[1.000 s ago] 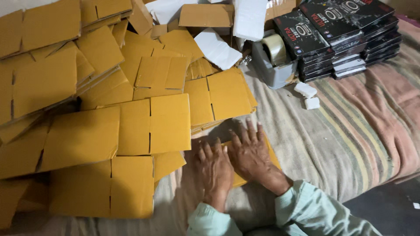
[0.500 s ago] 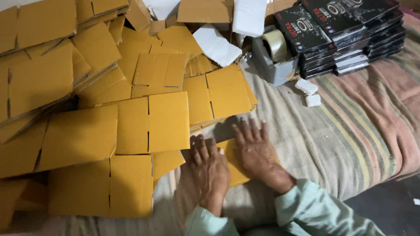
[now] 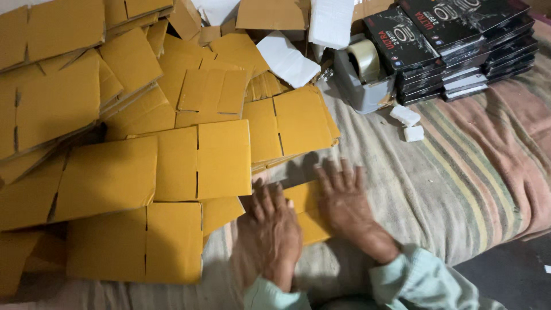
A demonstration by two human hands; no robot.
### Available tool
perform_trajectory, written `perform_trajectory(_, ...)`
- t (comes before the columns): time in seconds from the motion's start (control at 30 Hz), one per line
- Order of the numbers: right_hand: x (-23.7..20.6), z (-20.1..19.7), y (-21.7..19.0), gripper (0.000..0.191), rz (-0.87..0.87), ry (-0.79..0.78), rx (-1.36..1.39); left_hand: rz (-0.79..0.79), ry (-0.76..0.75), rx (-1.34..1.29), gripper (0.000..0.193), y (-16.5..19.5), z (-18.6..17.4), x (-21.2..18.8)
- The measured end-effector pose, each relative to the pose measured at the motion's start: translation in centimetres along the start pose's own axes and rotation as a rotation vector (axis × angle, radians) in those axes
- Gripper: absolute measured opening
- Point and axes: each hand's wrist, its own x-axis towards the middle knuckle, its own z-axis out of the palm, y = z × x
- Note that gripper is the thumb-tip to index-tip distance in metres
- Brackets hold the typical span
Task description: The person folds flat die-cut cardboard boxes into open cartons on a bed, pressing the creases and sides flat by hand, and stacks each finished box with a pile of folded boxes. The person repeats this folding cycle with one box at a time throughout the episode.
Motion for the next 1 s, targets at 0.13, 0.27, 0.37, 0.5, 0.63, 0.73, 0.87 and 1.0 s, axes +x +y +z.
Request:
perform_trajectory(0.13, -1.2, -0.9, 2.9, 0.079, 0.110, 0.014, -0.002, -0.014, -0.044, 0.070, 0.062, -1.3, -0.8, -0.5)
perform_trajectory(0.27, -0.3, -0.2, 0.3, 0.080, 0.055, 0.001, -0.010, -0.029, -0.085, 0.070, 0.057, 0.7, -0.2, 0.5)
perform_trajectory(0.37, 0.4, 0.4, -1.8, 0.074, -0.052, 0.040, 0.059, 0.063, -0.017, 0.127, 0.053, 1.6, 0.2, 1.2)
perform_trajectory(0.5, 0.0, -0.2, 0.4, 0.079, -0.042, 0.023, -0.021, 0.027, -0.052, 0.110, 0.055, -0.4, -0.9, -0.1)
perform_trajectory(0.63, -0.7, -1.4, 2.6, 0.076, 0.110, 0.023, -0.064, -0.070, -0.151, 0.093, 0.069, -1.4, -1.1, -0.7)
perform_trajectory(0.73, -0.1, -0.8, 0.3, 0.081, 0.059, -0.006, -0.102, -0.008, -0.135, 0.026, 0.057, 0.2, 0.1, 0.2)
perform_trajectory(0.87, 0.7, 0.4, -1.5, 0.079, -0.050, 0.014, -0.024, 0.114, -0.039, 0.136, 0.058, 1.4, 0.8, 0.6)
perform_trajectory(1.0, -0.4, -0.6, 2.4, 0.082, 0.051, 0.125, -0.001, 0.006, -0.055, 0.057, 0.059, -0.6, -0.8, -0.5)
